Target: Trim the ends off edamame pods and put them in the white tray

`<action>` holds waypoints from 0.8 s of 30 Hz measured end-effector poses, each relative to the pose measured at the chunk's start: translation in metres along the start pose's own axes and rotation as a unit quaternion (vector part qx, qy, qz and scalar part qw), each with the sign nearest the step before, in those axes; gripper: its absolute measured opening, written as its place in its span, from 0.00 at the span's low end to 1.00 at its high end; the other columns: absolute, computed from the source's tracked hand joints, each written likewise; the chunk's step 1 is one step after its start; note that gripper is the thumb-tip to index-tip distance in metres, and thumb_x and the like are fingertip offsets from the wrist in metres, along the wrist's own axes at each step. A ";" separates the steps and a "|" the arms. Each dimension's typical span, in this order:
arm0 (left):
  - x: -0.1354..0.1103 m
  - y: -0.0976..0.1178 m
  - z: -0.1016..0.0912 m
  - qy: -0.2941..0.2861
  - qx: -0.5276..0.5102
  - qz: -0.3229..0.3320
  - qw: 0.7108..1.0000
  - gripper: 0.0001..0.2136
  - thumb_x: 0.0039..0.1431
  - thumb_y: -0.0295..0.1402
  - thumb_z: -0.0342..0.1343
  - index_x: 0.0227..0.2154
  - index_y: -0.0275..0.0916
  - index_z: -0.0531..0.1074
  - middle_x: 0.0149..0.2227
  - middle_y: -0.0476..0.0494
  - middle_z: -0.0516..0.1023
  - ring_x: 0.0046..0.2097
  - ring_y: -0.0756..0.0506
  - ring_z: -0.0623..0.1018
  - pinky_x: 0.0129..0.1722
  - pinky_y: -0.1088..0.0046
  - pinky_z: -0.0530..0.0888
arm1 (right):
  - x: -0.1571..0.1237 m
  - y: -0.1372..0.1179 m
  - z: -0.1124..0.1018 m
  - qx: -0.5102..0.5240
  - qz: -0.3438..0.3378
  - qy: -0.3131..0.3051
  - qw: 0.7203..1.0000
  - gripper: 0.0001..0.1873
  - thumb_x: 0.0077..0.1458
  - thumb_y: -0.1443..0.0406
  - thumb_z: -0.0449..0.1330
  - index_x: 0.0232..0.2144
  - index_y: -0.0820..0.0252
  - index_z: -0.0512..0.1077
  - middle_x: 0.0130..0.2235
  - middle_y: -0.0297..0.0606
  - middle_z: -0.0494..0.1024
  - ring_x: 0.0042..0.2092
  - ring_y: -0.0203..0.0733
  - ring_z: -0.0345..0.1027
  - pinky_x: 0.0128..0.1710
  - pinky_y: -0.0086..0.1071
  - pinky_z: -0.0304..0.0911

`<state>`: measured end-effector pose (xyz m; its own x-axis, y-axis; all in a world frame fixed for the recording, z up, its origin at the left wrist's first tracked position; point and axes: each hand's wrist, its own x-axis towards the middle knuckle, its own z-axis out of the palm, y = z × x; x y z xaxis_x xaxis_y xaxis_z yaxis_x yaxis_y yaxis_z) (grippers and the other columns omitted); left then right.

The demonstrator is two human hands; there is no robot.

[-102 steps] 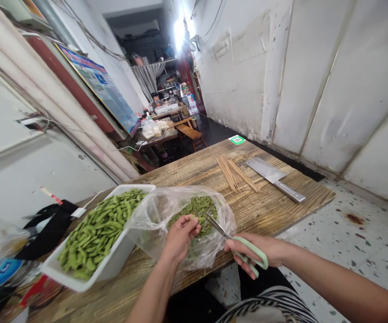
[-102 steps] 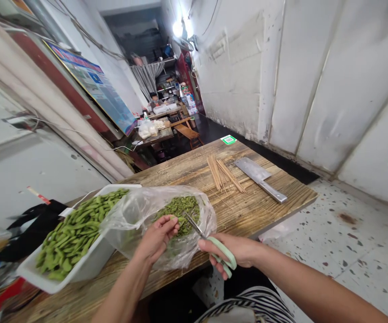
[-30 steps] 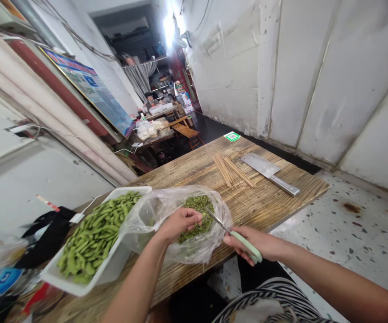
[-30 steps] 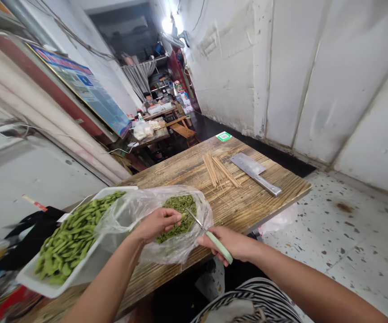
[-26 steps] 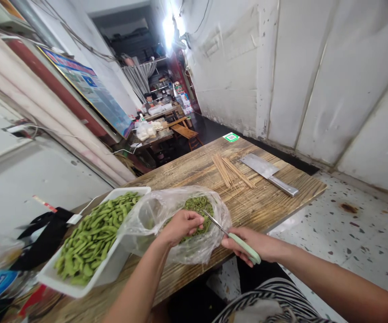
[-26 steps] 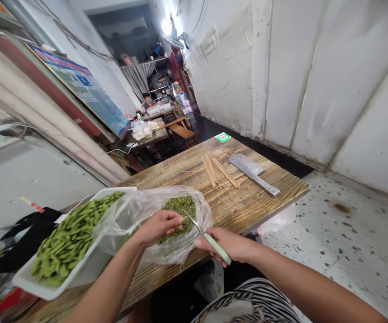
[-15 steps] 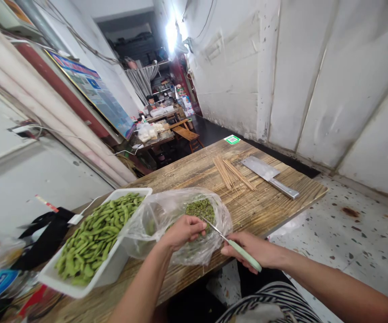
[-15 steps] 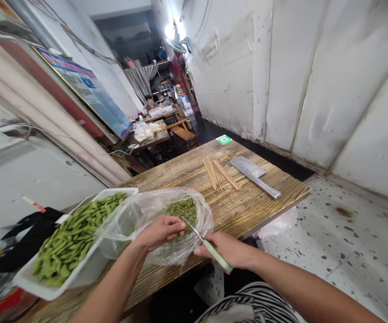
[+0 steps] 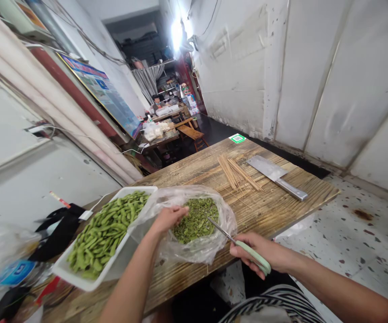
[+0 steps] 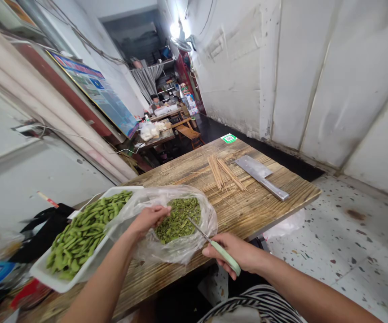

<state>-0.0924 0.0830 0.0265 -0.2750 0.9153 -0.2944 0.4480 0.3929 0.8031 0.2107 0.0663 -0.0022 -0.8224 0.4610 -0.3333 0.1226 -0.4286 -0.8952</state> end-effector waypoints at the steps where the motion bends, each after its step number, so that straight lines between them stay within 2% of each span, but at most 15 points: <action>1: 0.003 -0.003 0.003 0.007 0.102 0.019 0.995 0.09 0.45 0.39 0.57 0.24 0.38 0.74 0.21 0.49 0.71 0.25 0.49 0.70 0.23 0.78 0.63 | 0.000 0.000 0.000 -0.001 0.001 0.002 1.000 0.22 0.45 0.49 0.62 0.24 0.61 0.61 0.17 0.22 0.62 0.14 0.24 0.54 0.09 0.17 0.55; 4: 0.010 -0.010 0.008 0.021 0.309 0.069 0.948 0.10 0.46 0.30 0.56 0.34 0.43 0.77 0.34 0.46 0.78 0.39 0.44 0.75 0.38 0.74 0.67 | 0.000 0.002 -0.001 -0.005 0.005 0.004 1.000 0.22 0.45 0.49 0.62 0.24 0.61 0.61 0.17 0.23 0.62 0.14 0.24 0.54 0.09 0.17 0.54; 7: 0.015 -0.013 0.010 0.018 0.360 0.092 0.928 0.13 0.46 0.27 0.55 0.36 0.44 0.77 0.40 0.42 0.77 0.45 0.40 0.74 0.43 0.70 0.66 | 0.000 0.003 -0.001 -0.006 0.003 -0.003 1.000 0.22 0.46 0.49 0.62 0.24 0.61 0.61 0.17 0.23 0.62 0.14 0.25 0.55 0.09 0.17 0.54; 10: 0.015 -0.013 0.010 0.016 0.345 0.107 0.933 0.08 0.45 0.28 0.57 0.30 0.42 0.77 0.35 0.39 0.77 0.41 0.38 0.74 0.39 0.69 0.66 | 0.001 0.004 0.000 -0.007 -0.006 -0.009 1.000 0.21 0.46 0.50 0.62 0.26 0.61 0.62 0.18 0.23 0.61 0.15 0.25 0.55 0.10 0.17 0.55; 13: 0.011 -0.008 0.012 0.021 0.328 0.104 0.939 0.03 0.45 0.32 0.58 0.25 0.41 0.75 0.28 0.44 0.75 0.34 0.42 0.73 0.33 0.72 0.64 | 0.002 0.004 0.000 -0.018 -0.002 -0.001 1.000 0.22 0.47 0.48 0.61 0.26 0.60 0.61 0.18 0.23 0.61 0.15 0.25 0.54 0.10 0.18 0.55; 18: -0.005 0.000 0.020 0.013 0.195 0.099 0.976 0.11 0.50 0.41 0.54 0.26 0.38 0.73 0.20 0.51 0.67 0.24 0.50 0.65 0.25 0.77 0.58 | 0.003 0.002 -0.003 -0.073 -0.034 0.006 0.997 0.22 0.50 0.46 0.57 0.30 0.59 0.60 0.18 0.22 0.59 0.16 0.27 0.53 0.12 0.20 0.54; 21: -0.016 0.002 0.028 -0.031 0.091 0.103 0.990 0.15 0.51 0.45 0.53 0.27 0.36 0.72 0.19 0.54 0.63 0.22 0.52 0.60 0.22 0.77 0.55 | 0.002 -0.005 -0.001 -0.136 -0.061 0.010 0.989 0.22 0.52 0.47 0.56 0.33 0.60 0.62 0.19 0.23 0.59 0.17 0.27 0.54 0.15 0.21 0.51; 24: -0.025 0.004 0.035 -0.075 0.042 0.100 0.991 0.17 0.51 0.47 0.53 0.26 0.35 0.71 0.18 0.55 0.60 0.21 0.53 0.57 0.21 0.77 0.53 | 0.003 -0.014 0.003 -0.193 -0.060 0.017 0.979 0.21 0.52 0.48 0.56 0.31 0.61 0.63 0.18 0.24 0.60 0.18 0.28 0.54 0.17 0.22 0.49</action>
<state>-0.0537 0.0650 0.0187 -0.0462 0.9761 -0.2124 0.5522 0.2021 0.8088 0.2052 0.0715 0.0106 -0.8252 0.5194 -0.2221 0.2317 -0.0474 -0.9716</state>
